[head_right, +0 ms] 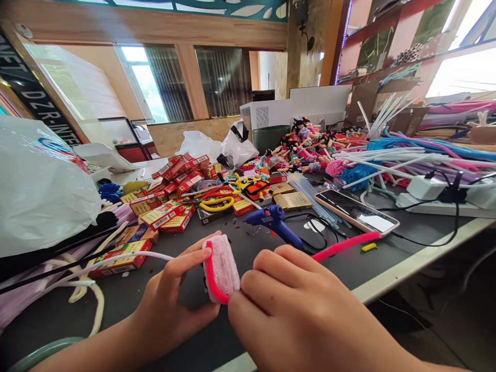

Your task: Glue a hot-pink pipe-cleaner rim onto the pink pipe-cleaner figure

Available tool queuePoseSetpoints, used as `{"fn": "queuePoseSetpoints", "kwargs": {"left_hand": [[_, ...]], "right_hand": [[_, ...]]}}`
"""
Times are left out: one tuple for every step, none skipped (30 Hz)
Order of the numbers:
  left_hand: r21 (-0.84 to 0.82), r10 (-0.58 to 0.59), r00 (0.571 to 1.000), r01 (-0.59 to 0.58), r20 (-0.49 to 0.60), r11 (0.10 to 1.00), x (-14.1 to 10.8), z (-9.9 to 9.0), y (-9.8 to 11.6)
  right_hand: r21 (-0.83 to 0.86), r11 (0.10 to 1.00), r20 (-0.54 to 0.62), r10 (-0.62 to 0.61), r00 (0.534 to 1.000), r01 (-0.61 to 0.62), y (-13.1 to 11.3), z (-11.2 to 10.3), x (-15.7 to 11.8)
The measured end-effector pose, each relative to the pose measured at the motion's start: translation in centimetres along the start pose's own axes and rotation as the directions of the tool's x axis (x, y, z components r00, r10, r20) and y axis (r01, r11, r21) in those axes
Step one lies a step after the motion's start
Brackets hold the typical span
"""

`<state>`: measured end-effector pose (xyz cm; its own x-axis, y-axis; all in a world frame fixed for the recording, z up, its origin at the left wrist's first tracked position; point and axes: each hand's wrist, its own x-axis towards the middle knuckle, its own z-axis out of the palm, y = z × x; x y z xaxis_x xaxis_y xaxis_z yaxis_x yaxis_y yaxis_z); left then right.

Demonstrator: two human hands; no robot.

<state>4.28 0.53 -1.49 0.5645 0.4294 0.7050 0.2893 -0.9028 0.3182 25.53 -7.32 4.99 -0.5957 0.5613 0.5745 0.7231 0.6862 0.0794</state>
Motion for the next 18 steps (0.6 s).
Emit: {"fn": "queuePoseSetpoints", "kwargs": {"left_hand": [[0.005,0.004,1.0,-0.004,0.003,1.0,-0.05,0.03,-0.08],[0.006,0.014,1.0,-0.014,0.001,1.0,-0.1,0.08,-0.18],[0.005,0.023,1.0,-0.023,0.0,1.0,-0.16,0.14,-0.29],[0.003,0.036,0.999,-0.036,-0.007,0.999,-0.22,0.19,-0.38],[0.002,0.051,0.999,-0.051,-0.015,0.999,-0.27,0.23,-0.44],[0.003,0.061,0.998,-0.061,-0.019,0.998,-0.31,0.24,-0.45],[0.007,0.064,0.998,-0.064,-0.014,0.998,-0.34,0.21,-0.42],[0.013,0.06,0.998,-0.06,-0.003,0.998,-0.36,0.16,-0.33],[0.022,0.054,0.998,-0.054,0.009,0.998,-0.36,0.08,-0.22],[0.03,0.05,0.999,-0.051,0.02,0.998,-0.35,-0.01,-0.1],[0.036,0.043,0.998,-0.044,0.035,0.998,-0.33,-0.09,0.0],[0.04,0.041,0.998,-0.043,0.042,0.998,-0.3,-0.15,0.07],[0.042,0.048,0.998,-0.049,0.042,0.998,-0.27,-0.18,0.09],[0.041,0.055,0.998,-0.057,0.041,0.998,-0.24,-0.16,0.06],[0.039,0.065,0.997,-0.066,0.035,0.997,-0.21,-0.12,-0.01],[0.034,0.077,0.997,-0.078,0.021,0.996,-0.17,-0.04,-0.11],[0.03,0.087,0.996,-0.087,0.008,0.996,-0.14,0.04,-0.22],[0.024,0.095,0.995,-0.095,-0.004,0.995,-0.11,0.13,-0.32]], "right_hand": [[-0.004,1.0,0.003,-0.005,1.0,0.005,0.0,-0.03,0.02],[-0.007,1.0,0.006,-0.011,1.0,0.011,0.01,-0.05,0.03],[-0.011,1.0,0.005,-0.017,1.0,0.017,0.01,-0.07,0.04],[-0.017,1.0,0.001,-0.023,1.0,0.023,0.02,-0.09,0.06],[-0.024,0.999,-0.004,-0.027,1.0,0.027,0.03,-0.11,0.06],[-0.031,0.999,-0.009,-0.029,1.0,0.029,0.03,-0.12,0.07],[-0.036,0.999,-0.015,-0.03,0.999,0.029,0.03,-0.13,0.06],[-0.04,0.999,-0.02,-0.028,0.999,0.028,0.02,-0.13,0.05],[-0.041,0.999,-0.022,-0.025,0.999,0.024,0.01,-0.13,0.04],[-0.042,0.999,-0.024,-0.019,1.0,0.018,0.0,-0.13,0.02],[-0.042,0.999,-0.025,-0.014,1.0,0.013,-0.01,-0.12,-0.01],[-0.043,0.999,-0.025,-0.009,1.0,0.008,-0.03,-0.11,-0.03],[-0.043,0.999,-0.026,-0.005,1.0,0.004,-0.04,-0.09,-0.06],[-0.042,0.999,-0.027,-0.002,1.0,0.001,-0.05,-0.07,-0.08],[-0.04,0.999,-0.029,-0.001,1.0,0.0,-0.06,-0.04,-0.1],[-0.037,0.999,-0.033,-0.001,0.999,0.0,-0.07,-0.02,-0.11],[-0.034,0.999,-0.037,-0.003,0.999,0.002,-0.08,0.01,-0.12],[-0.03,1.0,-0.04,-0.006,0.999,0.004,-0.09,0.02,-0.12]]}}
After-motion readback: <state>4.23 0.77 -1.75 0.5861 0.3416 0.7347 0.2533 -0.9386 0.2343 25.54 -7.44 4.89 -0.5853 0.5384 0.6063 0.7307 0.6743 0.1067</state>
